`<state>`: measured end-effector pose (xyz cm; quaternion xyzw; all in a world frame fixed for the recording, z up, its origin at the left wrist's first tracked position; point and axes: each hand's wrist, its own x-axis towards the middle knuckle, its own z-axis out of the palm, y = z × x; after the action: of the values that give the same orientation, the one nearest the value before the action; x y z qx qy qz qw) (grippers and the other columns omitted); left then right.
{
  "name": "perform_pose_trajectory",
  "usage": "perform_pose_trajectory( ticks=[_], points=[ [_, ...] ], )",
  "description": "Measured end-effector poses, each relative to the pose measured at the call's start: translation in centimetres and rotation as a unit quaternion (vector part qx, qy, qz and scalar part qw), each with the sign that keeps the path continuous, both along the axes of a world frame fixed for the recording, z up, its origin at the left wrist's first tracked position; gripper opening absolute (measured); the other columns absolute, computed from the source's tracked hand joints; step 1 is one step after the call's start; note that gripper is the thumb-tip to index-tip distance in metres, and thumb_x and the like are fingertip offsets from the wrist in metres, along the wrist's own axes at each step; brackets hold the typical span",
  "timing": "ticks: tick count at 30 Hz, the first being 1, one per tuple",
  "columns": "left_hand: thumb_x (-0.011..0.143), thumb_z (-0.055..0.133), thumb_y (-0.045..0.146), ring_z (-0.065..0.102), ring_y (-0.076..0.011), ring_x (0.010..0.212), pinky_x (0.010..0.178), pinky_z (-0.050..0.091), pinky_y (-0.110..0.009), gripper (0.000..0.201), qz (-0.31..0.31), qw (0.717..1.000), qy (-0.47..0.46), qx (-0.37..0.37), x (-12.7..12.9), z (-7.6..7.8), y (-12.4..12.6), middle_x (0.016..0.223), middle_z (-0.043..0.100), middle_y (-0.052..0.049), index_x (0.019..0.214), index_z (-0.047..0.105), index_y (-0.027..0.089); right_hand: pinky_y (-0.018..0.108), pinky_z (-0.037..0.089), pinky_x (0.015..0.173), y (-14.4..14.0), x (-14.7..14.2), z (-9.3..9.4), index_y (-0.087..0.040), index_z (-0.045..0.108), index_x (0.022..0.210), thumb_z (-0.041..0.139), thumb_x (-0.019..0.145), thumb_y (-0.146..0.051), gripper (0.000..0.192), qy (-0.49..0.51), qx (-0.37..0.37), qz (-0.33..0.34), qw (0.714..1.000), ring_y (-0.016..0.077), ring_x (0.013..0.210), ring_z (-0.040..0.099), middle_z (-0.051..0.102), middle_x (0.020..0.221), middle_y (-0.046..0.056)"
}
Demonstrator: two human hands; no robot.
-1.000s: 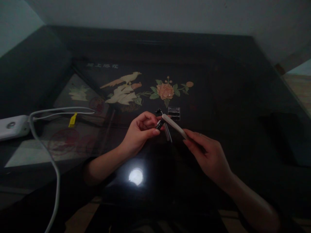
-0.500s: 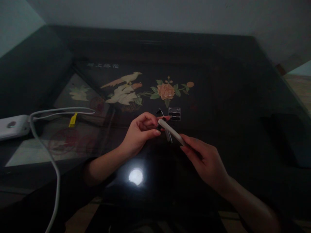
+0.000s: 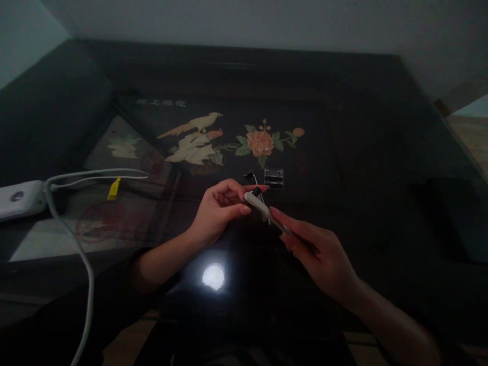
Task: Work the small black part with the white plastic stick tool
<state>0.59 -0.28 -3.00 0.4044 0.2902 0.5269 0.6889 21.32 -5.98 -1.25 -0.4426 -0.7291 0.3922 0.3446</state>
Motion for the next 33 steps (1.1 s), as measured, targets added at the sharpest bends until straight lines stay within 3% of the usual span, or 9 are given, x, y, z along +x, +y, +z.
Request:
perform_pose_trajectory(
  ticks=[3, 9, 17, 25, 33],
  points=[
    [0.065, 0.089, 0.026, 0.073, -0.0156, 0.085, 0.077, 0.054, -0.023, 0.026, -0.006, 1.0, -0.002, -0.004, -0.1, -0.1, 0.0, 0.1, 0.079, -0.007, 0.073, 0.065, 0.017, 0.033, 0.06, 0.088, 0.2, 0.0, 0.0, -0.03, 0.056, 0.138, 0.052, 0.094, -0.013, 0.048, 0.009, 0.009, -0.006, 1.0, 0.019, 0.104, 0.072, 0.071, 0.126, 0.004],
    [0.068, 0.087, 0.03, 0.065, -0.0102, 0.065, 0.079, 0.054, -0.026, 0.027, -0.008, 1.0, 0.013, 0.0, -0.1, -0.1, 0.0, 0.096, 0.079, -0.006, 0.074, 0.064, 0.017, 0.036, 0.058, 0.094, 0.8, 0.3, 0.5, -0.028, 0.06, 0.135, 0.053, 0.093, -0.012, 0.046, -0.009, 0.002, -0.018, 1.0, 0.0204, 0.11, 0.07, 0.069, 0.129, 0.003],
    [0.072, 0.085, 0.028, 0.068, -0.0123, 0.071, 0.072, 0.053, -0.023, 0.023, -0.021, 1.0, 0.003, -0.003, 0.0, 0.4, -0.1, 0.099, 0.078, -0.008, 0.077, 0.066, 0.018, 0.039, 0.057, 0.097, 1.2, 0.8, 0.8, -0.028, 0.06, 0.134, 0.056, 0.092, -0.012, 0.045, -0.006, -0.003, -0.02, 1.0, 0.0219, 0.112, 0.069, 0.068, 0.13, 0.003],
    [0.071, 0.085, 0.024, 0.068, -0.0117, 0.071, 0.083, 0.053, -0.028, 0.02, -0.015, 1.0, 0.01, 0.007, -0.3, -0.2, -0.1, 0.103, 0.078, -0.007, 0.076, 0.068, 0.018, 0.038, 0.056, 0.098, 1.1, 0.9, 0.6, -0.028, 0.059, 0.135, 0.056, 0.093, -0.013, 0.045, -0.002, -0.005, -0.019, 1.0, 0.0217, 0.114, 0.068, 0.067, 0.131, 0.003],
    [0.068, 0.087, 0.017, 0.073, -0.0141, 0.088, 0.076, 0.055, -0.02, 0.023, -0.016, 0.999, -0.032, 0.001, -0.1, 0.0, -0.1, 0.105, 0.079, -0.006, 0.073, 0.065, 0.017, 0.031, 0.06, 0.087, 0.3, 0.8, 0.4, -0.03, 0.058, 0.137, 0.056, 0.094, -0.014, 0.046, -0.014, -0.005, 0.009, 1.0, 0.0206, 0.109, 0.07, 0.071, 0.127, 0.004]
  ],
)
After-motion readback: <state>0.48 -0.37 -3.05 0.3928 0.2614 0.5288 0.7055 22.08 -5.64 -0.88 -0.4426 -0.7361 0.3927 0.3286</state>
